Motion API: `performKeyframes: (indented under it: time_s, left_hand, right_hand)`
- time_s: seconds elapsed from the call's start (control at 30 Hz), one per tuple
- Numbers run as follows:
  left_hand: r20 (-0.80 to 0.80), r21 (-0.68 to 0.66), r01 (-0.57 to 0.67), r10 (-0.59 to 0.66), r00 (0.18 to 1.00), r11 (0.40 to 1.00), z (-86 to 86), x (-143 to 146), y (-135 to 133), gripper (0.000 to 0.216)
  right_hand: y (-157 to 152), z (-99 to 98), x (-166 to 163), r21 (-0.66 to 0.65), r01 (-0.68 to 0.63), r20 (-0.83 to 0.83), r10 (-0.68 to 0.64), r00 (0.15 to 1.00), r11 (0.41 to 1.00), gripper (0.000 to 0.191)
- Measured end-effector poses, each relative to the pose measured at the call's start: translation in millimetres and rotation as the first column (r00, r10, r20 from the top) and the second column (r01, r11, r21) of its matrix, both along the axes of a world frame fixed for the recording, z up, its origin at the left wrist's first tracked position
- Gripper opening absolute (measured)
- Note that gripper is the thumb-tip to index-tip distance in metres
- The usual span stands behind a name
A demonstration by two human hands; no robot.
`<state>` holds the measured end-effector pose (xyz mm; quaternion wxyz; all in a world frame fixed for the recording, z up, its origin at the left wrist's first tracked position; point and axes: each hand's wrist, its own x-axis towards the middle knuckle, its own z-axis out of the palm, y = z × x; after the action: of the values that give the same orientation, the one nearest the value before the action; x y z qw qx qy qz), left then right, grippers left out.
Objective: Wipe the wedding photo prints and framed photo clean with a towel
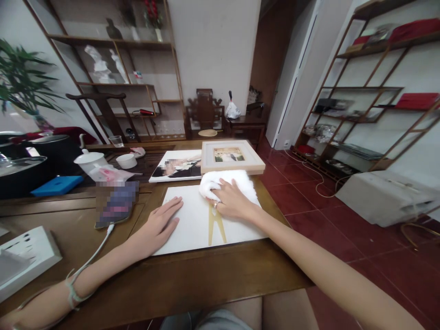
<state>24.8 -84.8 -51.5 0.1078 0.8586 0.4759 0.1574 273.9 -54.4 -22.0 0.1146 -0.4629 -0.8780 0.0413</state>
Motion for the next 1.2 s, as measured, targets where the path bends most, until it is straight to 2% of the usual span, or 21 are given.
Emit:
performKeyframes:
  time_s: [0.13, 0.37, 0.47, 0.57, 0.77, 0.9, 1.03, 1.2]
  left_hand:
    - [0.005, 0.002, -0.003, 0.003, 1.0, 1.0, -0.6, -0.4, 0.5, 0.045]
    - [-0.006, 0.014, -0.01, 0.01, 1.0, 1.0, -2.8, -0.3, 1.1, 0.045]
    - [-0.015, 0.004, -0.02, 0.02, 1.0, 1.0, -2.5, 0.6, 0.7, 0.045]
    - [-0.012, -0.004, -0.017, 0.017, 1.0, 1.0, -1.0, 1.4, 0.0, 0.045]
    - [-0.02, -0.008, -0.012, 0.012, 1.0, 1.0, 0.2, 1.4, 0.0, 0.045]
    - [-0.032, -0.016, -0.013, 0.012, 0.999, 1.0, 0.3, 1.2, 0.2, 0.046]
    - [-0.019, -0.026, -0.015, 0.015, 1.0, 1.0, 0.7, 1.3, 0.2, 0.046]
    - [0.038, -0.019, -0.021, 0.021, 0.999, 1.0, -1.5, 0.9, 2.2, 0.045]
  right_hand:
    - [-17.8, -1.8, -4.1, -0.009, -0.004, 0.014, 0.004, 1.0, 1.0, 0.037]
    - [-103.0, 9.0, -11.9, -0.106, -0.112, 0.081, 0.121, 0.989, 0.988, 0.031]
    - [-120.0, 13.3, -15.8, -0.169, -0.14, 0.092, 0.157, 0.983, 0.976, 0.031]
    - [-106.4, 12.0, -15.4, -0.141, -0.111, 0.04, 0.118, 0.992, 0.984, 0.028]
    - [-27.4, 10.8, -14.6, -0.063, 0.068, -0.082, -0.073, 0.994, 0.996, 0.046]
    - [8.2, 13.8, -29.8, -0.063, 0.083, -0.058, -0.087, 0.995, 0.995, 0.049]
    - [3.1, 9.1, -49.7, -0.022, -0.002, -0.013, 0.002, 1.0, 1.0, 0.04]
    - [-49.1, 5.6, -49.7, 0.001, -0.139, 0.058, 0.139, 0.989, 0.99, 0.034]
